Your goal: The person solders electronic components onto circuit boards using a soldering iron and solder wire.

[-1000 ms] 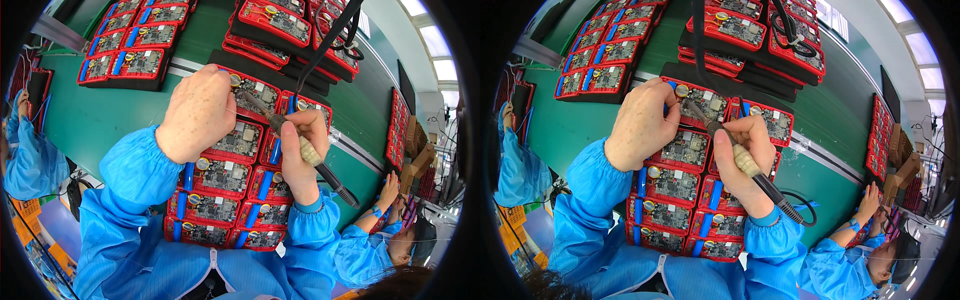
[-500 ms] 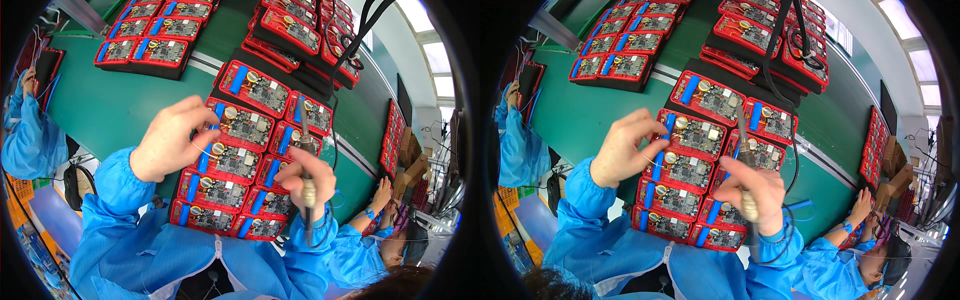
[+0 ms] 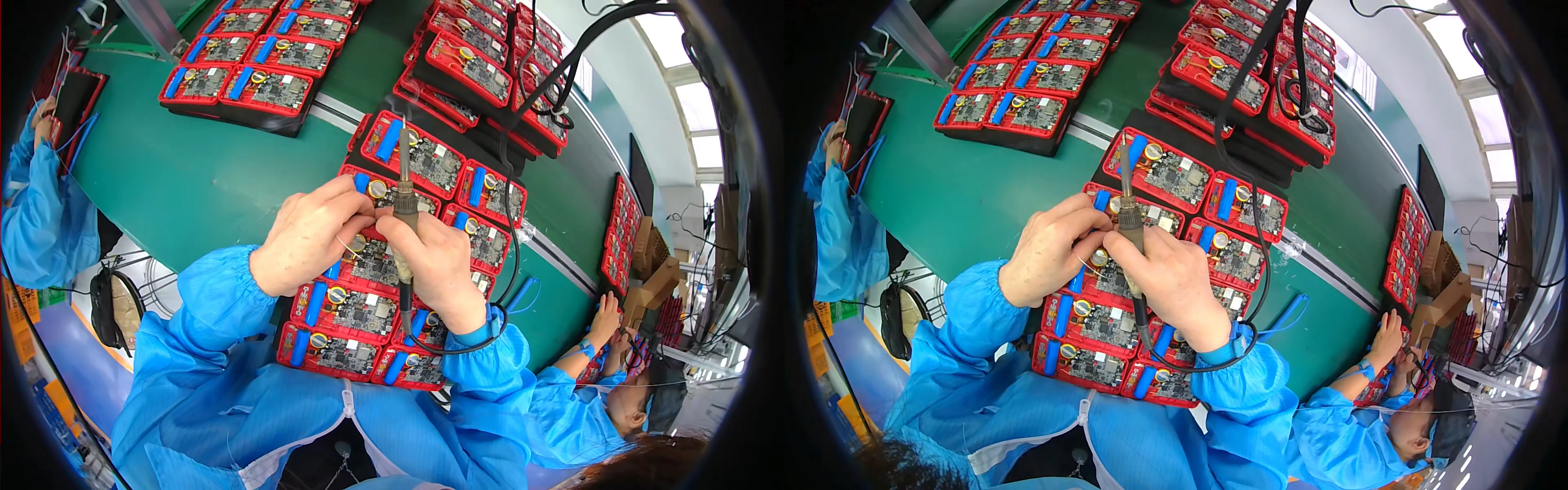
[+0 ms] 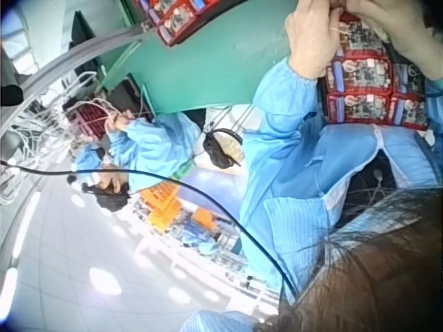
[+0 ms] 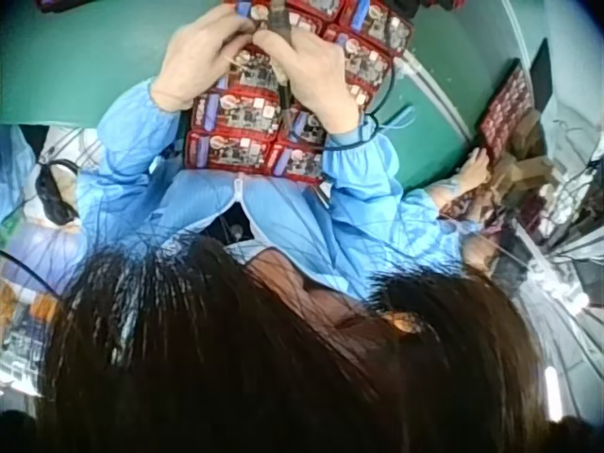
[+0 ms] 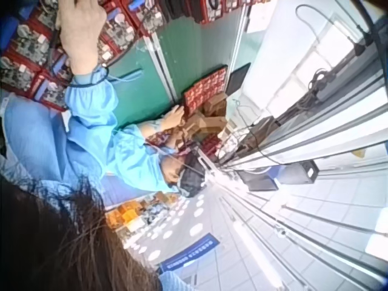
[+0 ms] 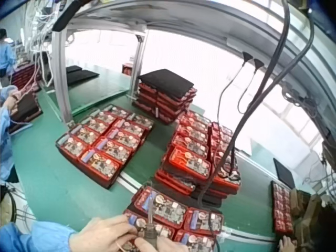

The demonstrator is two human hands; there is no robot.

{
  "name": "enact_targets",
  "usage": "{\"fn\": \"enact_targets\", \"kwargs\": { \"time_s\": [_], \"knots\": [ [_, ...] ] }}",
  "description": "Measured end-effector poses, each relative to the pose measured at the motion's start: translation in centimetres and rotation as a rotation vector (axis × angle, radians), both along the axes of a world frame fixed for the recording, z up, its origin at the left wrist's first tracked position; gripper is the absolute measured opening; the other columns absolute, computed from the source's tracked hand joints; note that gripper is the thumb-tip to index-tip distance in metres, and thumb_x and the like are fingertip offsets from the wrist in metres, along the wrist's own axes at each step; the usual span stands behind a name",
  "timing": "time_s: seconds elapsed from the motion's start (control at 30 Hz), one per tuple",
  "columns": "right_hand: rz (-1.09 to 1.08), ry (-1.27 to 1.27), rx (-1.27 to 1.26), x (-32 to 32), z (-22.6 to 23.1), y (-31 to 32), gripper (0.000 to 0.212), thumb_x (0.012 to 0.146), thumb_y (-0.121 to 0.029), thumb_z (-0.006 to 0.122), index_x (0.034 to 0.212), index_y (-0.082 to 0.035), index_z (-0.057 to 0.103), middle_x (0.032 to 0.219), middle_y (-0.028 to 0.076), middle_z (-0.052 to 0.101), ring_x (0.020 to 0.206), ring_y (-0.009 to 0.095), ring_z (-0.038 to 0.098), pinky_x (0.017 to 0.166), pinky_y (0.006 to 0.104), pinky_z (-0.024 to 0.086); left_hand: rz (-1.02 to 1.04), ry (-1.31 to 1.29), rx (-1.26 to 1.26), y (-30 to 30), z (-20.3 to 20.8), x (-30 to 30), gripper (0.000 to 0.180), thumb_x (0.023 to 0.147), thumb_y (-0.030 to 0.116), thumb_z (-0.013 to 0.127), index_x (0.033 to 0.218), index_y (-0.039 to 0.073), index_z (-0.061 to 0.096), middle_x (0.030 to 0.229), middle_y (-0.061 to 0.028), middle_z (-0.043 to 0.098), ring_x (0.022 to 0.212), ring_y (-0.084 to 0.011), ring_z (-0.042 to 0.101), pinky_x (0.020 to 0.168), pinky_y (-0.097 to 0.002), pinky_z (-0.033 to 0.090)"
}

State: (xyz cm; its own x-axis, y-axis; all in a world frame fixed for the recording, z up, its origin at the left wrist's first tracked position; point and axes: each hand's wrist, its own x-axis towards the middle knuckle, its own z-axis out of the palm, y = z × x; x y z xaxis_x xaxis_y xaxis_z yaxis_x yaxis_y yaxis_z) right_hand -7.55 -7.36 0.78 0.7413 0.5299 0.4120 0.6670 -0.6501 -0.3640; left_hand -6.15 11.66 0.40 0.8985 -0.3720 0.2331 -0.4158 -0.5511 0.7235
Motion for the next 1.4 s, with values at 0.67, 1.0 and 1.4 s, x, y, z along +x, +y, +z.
{"fn": "enact_targets", "kwargs": {
  "time_s": [0.67, 1.0, 1.4],
  "knots": [
    [-0.769, -0.254, 0.593, -3.9, 5.1, -11.3, 0.029, 0.097, -0.023, 0.052, 0.117, -0.003, 0.046, 0.102, 0.021, 0.067, 0.06, 0.008, 0.052, 0.053, 0.0198, 0.041, 0.028, 0.014, -0.042, -0.3, -0.4, -0.3, 0.005, 0.08, 0.002, 0.065, 0.084, 0.002, 0.063, 0.076, -0.0103, 0.054, 0.063, -0.0251, 0.056, 0.055, -0.0351, 0.044],
    [-0.58, -0.114, 0.978, -7.0, 5.9, -6.0, 0.061, 0.079, -0.059, 0.067, 0.094, -0.006, 0.041, 0.079, 0.013, 0.052, 0.051, 0.01, 0.044, 0.043, 0.02, 0.037, 0.133, -0.019, 0.098, -1.4, -0.7, -1.2, 0.006, 0.083, 0.005, 0.061, 0.087, 0.004, 0.057, 0.087, -0.0136, 0.055, 0.072, -0.0381, 0.058, 0.062, -0.0465, 0.047],
    [-0.31, 0.362, 0.749, -4.7, 0.9, -2.0, 0.016, 0.083, -0.003, 0.064, 0.092, -0.001, 0.051, 0.072, 0.005, 0.054, 0.057, 0.006, 0.046, 0.051, 0.0223, 0.038, 0.161, 0.012, 0.121, -1.9, -0.1, -0.9, 0.008, 0.078, 0.002, 0.062, 0.084, 0.003, 0.055, 0.084, -0.0143, 0.055, 0.068, -0.0371, 0.058, 0.058, -0.0451, 0.047]
  ]
}}
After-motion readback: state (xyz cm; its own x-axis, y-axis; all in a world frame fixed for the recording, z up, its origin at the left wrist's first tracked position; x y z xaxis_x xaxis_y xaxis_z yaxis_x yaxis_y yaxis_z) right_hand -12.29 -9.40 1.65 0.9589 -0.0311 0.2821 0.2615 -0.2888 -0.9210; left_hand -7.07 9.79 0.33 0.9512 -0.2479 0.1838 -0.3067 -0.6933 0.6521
